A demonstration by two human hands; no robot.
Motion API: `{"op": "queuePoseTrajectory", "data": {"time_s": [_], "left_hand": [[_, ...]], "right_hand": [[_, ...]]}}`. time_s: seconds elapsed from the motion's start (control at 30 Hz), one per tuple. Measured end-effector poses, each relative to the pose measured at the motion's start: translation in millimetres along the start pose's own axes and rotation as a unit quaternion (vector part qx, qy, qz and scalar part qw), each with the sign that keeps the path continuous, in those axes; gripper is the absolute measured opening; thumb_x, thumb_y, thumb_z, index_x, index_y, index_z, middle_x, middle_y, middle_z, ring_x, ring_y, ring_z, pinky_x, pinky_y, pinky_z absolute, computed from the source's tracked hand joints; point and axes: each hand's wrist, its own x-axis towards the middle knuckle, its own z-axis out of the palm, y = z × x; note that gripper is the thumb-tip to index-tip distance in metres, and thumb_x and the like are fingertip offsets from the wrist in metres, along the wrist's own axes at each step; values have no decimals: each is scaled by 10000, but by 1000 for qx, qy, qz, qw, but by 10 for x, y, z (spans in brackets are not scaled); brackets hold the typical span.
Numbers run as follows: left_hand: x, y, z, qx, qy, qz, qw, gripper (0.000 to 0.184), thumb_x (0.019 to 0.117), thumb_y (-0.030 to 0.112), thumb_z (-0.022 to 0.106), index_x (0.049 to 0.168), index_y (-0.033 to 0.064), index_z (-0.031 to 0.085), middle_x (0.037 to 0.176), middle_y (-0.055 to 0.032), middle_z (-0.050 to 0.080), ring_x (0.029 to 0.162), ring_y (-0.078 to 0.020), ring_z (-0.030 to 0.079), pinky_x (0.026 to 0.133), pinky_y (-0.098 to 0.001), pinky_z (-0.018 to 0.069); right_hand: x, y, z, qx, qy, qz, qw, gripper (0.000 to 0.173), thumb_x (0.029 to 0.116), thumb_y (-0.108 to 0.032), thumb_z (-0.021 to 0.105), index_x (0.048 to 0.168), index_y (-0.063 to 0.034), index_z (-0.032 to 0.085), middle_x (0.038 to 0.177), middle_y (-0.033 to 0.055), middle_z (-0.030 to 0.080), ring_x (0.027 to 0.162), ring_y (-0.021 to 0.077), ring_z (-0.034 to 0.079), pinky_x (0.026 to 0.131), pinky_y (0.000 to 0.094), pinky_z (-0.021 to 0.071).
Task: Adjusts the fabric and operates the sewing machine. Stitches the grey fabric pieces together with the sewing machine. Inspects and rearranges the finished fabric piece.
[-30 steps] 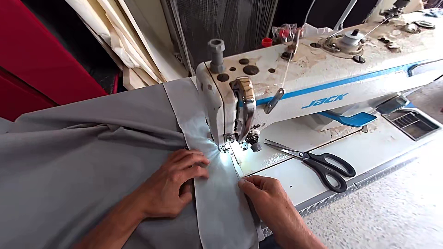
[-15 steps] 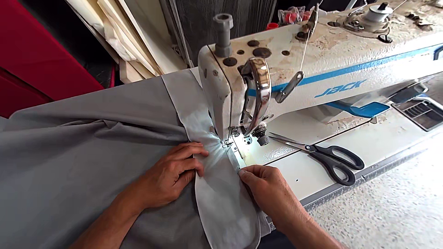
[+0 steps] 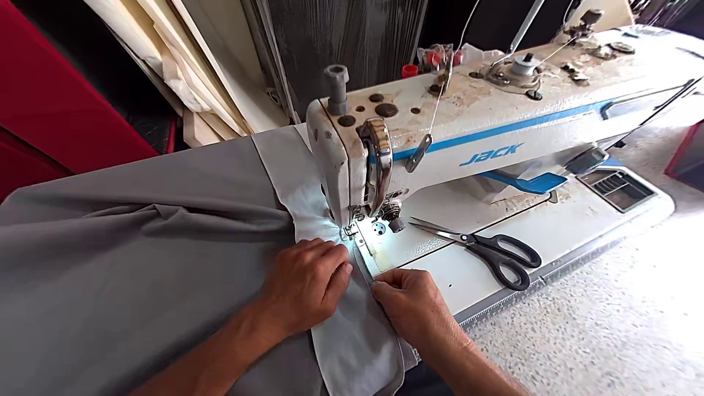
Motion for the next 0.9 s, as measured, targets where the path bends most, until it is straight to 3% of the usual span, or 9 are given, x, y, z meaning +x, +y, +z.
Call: {"op": "queuePoseTrajectory", "data": {"time_s": [0.1, 0.17, 0.3, 0.4, 0.57, 0.7, 0.9], "left_hand": [[-79, -25, 109, 9, 40, -6, 999, 269, 970, 277, 482, 885, 152, 705, 773, 31, 631, 708, -123, 618, 574, -302, 499], [-117, -56, 114, 3, 40, -4, 999, 248, 950, 261, 507, 953, 166, 736, 861, 44, 679, 779, -107, 646, 616, -287, 528], [-123, -127, 124, -17, 44, 11, 999, 260, 946, 258, 533, 1036, 182, 765, 1036, 51, 728, 896, -80, 673, 703, -266, 557], [-120, -172, 137, -26, 49, 15, 998, 264, 940, 252, 536, 1029, 190, 777, 1042, 60, 737, 904, -70, 675, 712, -253, 555], [-140, -238, 120, -36, 55, 1, 998, 242, 944, 255, 551, 989, 194, 781, 1009, 73, 736, 885, -44, 674, 707, -225, 554], [-140, -236, 123, -28, 63, 5, 998, 253, 946, 249, 546, 1012, 198, 784, 1041, 72, 743, 898, -47, 678, 713, -223, 554], [-134, -222, 144, -34, 56, 21, 998, 301, 955, 219, 531, 1127, 196, 777, 1182, 46, 731, 1012, -76, 684, 821, -251, 567]], "right_hand": [[25, -42, 15, 41, 3, -6, 999, 134, 906, -179, 663, 804, -146, 743, 658, -28, 640, 614, 78, 613, 553, 290, 478], [66, -53, 48, 73, 2, 2, 997, 167, 925, -181, 636, 819, -132, 754, 670, -6, 650, 638, 101, 629, 569, 303, 490], [155, -127, 104, 80, 9, 18, 997, 337, 1014, -228, 617, 710, -112, 706, 611, 15, 594, 577, 111, 566, 528, 289, 424], [206, -171, 107, 68, 10, 31, 997, 296, 994, -219, 656, 732, -105, 735, 625, 21, 627, 585, 107, 593, 534, 287, 447], [273, -245, 122, 83, 17, 55, 995, 330, 1007, -187, 641, 700, -76, 689, 596, 40, 598, 544, 114, 567, 501, 275, 429], [307, -315, 145, 49, 22, 53, 997, 322, 996, -185, 649, 691, -87, 687, 573, 30, 570, 496, 100, 513, 465, 266, 377], [364, -263, 234, 30, 47, 26, 998, 176, 911, -194, 751, 745, -142, 773, 639, 27, 675, 604, 128, 644, 559, 341, 500]]}}
